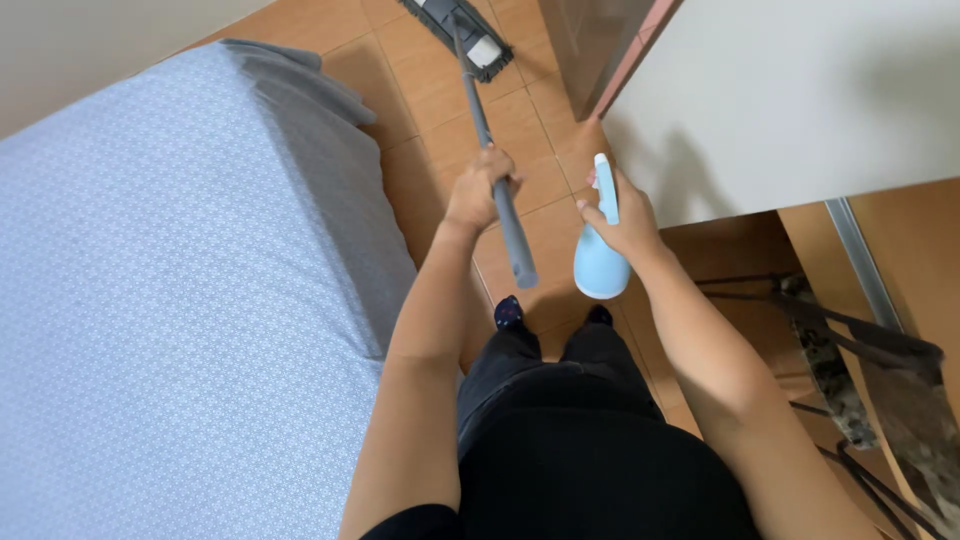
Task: The person mops a tiled floor in a bedroom using a flat mop. They periodically pick up a spray bottle to apply liquid to the floor and then continue mopping the area.
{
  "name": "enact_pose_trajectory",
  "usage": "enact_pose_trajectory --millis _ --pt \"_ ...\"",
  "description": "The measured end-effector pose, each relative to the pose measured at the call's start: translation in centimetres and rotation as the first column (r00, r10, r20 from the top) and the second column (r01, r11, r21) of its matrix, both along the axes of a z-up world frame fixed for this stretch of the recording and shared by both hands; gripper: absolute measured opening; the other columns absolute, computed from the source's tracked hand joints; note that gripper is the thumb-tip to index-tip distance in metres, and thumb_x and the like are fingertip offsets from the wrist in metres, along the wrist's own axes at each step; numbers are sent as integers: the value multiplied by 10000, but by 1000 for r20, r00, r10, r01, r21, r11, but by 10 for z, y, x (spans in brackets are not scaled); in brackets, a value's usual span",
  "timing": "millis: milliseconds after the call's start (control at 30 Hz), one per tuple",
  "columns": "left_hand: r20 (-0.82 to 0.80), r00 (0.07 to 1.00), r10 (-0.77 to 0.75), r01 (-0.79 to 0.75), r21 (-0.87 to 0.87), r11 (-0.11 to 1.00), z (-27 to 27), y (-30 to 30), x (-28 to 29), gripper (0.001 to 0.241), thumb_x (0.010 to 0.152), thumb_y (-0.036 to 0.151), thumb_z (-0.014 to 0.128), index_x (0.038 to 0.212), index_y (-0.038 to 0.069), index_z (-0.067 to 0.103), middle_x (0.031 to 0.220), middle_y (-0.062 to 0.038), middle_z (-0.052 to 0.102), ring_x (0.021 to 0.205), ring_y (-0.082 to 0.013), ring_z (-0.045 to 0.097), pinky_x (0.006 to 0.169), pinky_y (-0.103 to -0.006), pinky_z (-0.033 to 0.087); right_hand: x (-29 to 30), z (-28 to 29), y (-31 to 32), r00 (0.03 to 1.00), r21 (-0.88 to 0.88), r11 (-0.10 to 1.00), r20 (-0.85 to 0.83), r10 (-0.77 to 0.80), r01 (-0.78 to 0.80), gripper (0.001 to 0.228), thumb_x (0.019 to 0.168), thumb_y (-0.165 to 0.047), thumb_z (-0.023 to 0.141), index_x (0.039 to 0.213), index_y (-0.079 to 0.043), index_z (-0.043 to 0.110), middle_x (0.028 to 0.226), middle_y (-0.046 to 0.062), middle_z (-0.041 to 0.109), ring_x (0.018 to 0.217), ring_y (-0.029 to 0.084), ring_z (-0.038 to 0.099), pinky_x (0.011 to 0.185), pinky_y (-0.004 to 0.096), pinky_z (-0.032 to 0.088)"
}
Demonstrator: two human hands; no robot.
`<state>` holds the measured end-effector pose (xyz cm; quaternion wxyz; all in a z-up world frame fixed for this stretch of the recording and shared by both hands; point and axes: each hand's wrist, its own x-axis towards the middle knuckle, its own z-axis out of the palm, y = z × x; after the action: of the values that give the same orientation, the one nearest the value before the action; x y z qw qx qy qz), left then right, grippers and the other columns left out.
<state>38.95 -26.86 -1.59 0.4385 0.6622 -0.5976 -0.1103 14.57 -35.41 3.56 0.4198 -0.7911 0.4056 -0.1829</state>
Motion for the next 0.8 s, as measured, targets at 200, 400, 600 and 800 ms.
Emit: enact_pose_trajectory --millis 200,400,600,800 --pt "157 982 -104 36 383 923 -34 42 -5 180 829 179 760 877 78 619 1168 -59 652 1332 -282 522 1070 -549 413 33 -82 -29 996 195 979 -56 72 -60 302 815 -64 700 1101 -33 606 946 157 644 919 286 662 835 389 519" --pt "401 889 -222 -55 575 816 -80 56 -12 337 838 -13 632 1136 140 671 1357 38 587 1468 -176 399 1145 -566 366 67 -172 -63 979 229 971 -172 110 -69 351 771 -92 700 1111 -46 627 972 141 684 918 295 675 807 402 530" --pt "363 899 -244 -47 636 770 -78 37 -30 333 814 3 635 1117 134 674 1373 13 574 1492 -179 339 1165 -564 353 88 -203 -95 944 164 984 -309 115 -66 291 789 -92 651 1071 -24 629 1014 197 681 949 415 659 795 480 521" --pt "318 922 -222 -32 632 774 -88 18 -45 258 865 57 634 1106 132 689 1378 -5 579 1501 -188 332 1170 -577 349 107 -221 -133 956 218 976 -289 44 21 255 771 -188 727 970 -40 668 921 162 729 892 342 712 779 437 552"
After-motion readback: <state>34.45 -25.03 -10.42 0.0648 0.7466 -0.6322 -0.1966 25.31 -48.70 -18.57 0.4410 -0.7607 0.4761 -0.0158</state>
